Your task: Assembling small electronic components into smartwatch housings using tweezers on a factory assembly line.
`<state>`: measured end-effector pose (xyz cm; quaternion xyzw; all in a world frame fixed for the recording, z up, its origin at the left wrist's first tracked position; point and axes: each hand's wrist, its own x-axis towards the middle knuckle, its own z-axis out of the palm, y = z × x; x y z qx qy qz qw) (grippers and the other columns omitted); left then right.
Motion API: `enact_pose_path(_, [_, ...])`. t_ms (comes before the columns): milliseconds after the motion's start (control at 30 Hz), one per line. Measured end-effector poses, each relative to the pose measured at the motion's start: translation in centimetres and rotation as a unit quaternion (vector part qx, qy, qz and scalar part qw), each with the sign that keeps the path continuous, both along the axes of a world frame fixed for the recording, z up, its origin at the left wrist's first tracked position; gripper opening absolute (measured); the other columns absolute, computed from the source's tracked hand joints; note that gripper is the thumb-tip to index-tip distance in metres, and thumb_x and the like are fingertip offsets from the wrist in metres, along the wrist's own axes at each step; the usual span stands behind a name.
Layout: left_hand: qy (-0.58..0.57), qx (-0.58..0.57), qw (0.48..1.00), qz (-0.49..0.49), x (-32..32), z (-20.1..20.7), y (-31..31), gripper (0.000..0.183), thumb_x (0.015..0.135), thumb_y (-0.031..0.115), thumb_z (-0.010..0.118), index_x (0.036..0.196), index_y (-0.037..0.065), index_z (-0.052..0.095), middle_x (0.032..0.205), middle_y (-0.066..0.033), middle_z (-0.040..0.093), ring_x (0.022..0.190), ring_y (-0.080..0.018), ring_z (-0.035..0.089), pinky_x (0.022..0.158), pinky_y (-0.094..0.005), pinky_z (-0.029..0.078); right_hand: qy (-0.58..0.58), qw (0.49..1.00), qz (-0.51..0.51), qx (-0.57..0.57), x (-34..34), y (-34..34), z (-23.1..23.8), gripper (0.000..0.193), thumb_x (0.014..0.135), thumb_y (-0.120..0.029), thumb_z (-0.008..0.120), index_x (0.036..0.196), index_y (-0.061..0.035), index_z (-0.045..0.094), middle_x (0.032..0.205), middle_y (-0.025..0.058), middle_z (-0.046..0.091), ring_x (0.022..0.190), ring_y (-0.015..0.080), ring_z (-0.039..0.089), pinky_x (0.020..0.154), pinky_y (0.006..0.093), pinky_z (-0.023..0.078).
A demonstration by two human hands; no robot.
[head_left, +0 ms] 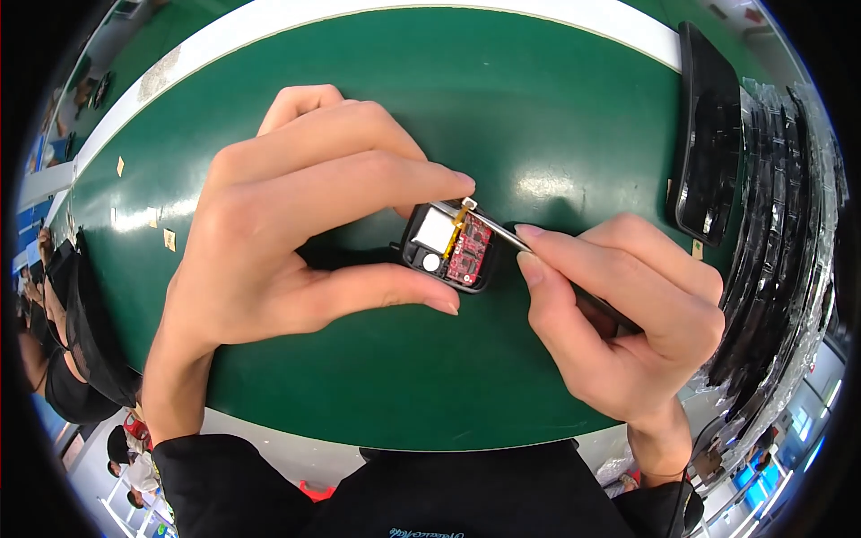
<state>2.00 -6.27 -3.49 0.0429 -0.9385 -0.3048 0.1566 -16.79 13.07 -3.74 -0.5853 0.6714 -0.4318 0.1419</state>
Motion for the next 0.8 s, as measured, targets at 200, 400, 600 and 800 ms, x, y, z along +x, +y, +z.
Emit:
enact_pose_path(200, [-0.012,0.009,1.000,0.020,-0.1,-0.1,0.1,0.072,0.058,0.047,0.099,0.111,0.002,0.082,0.089,-0.0033,0.074,0.071,-0.0162,0.057,0.077,-0.0331,0.042,0.030,0.999,-0.004,-0.028,0.0,0.2,0.0,0.034,0.073,0.013,0.084,0.105,0.0037,0.085,0.074,0.0047,0.068,0.052,0.0045,0.048,0.046,0.0231,0.031])
enact_pose_path(400, [-0.008,-0.012,1.000,0.005,0.0,-0.1,-0.1,0.069,0.059,0.048,0.100,0.107,0.002,0.081,0.092,-0.0041,0.077,0.070,-0.0153,0.056,0.074,-0.0325,0.042,0.062,0.997,0.005,-0.040,0.0,0.3,-0.3,0.037,0.070,0.012,0.086,0.107,0.0031,0.086,0.076,0.0051,0.068,0.055,0.0072,0.051,0.047,0.0238,0.035])
enact_pose_path(600, [-0.026,0.000,1.000,0.010,0.0,0.3,0.0,0.068,0.059,0.049,0.099,0.106,0.003,0.082,0.092,-0.0034,0.077,0.071,-0.0150,0.056,0.075,-0.0319,0.042,0.062,0.996,0.019,-0.059,0.1,0.0,-0.8,0.037,0.071,0.013,0.086,0.107,0.0037,0.086,0.076,0.0067,0.068,0.059,0.0116,0.058,0.050,0.0250,0.042])
enact_pose_path(800, [-0.029,0.011,0.999,-0.007,0.2,0.0,-0.6,0.069,0.060,0.051,0.098,0.107,0.003,0.082,0.092,-0.0038,0.077,0.070,-0.0148,0.055,0.076,-0.0320,0.041,0.045,0.997,0.023,-0.061,0.3,-0.1,-1.0,0.035,0.075,0.014,0.085,0.109,0.0047,0.085,0.078,0.0079,0.070,0.060,0.0119,0.060,0.050,0.0255,0.043])
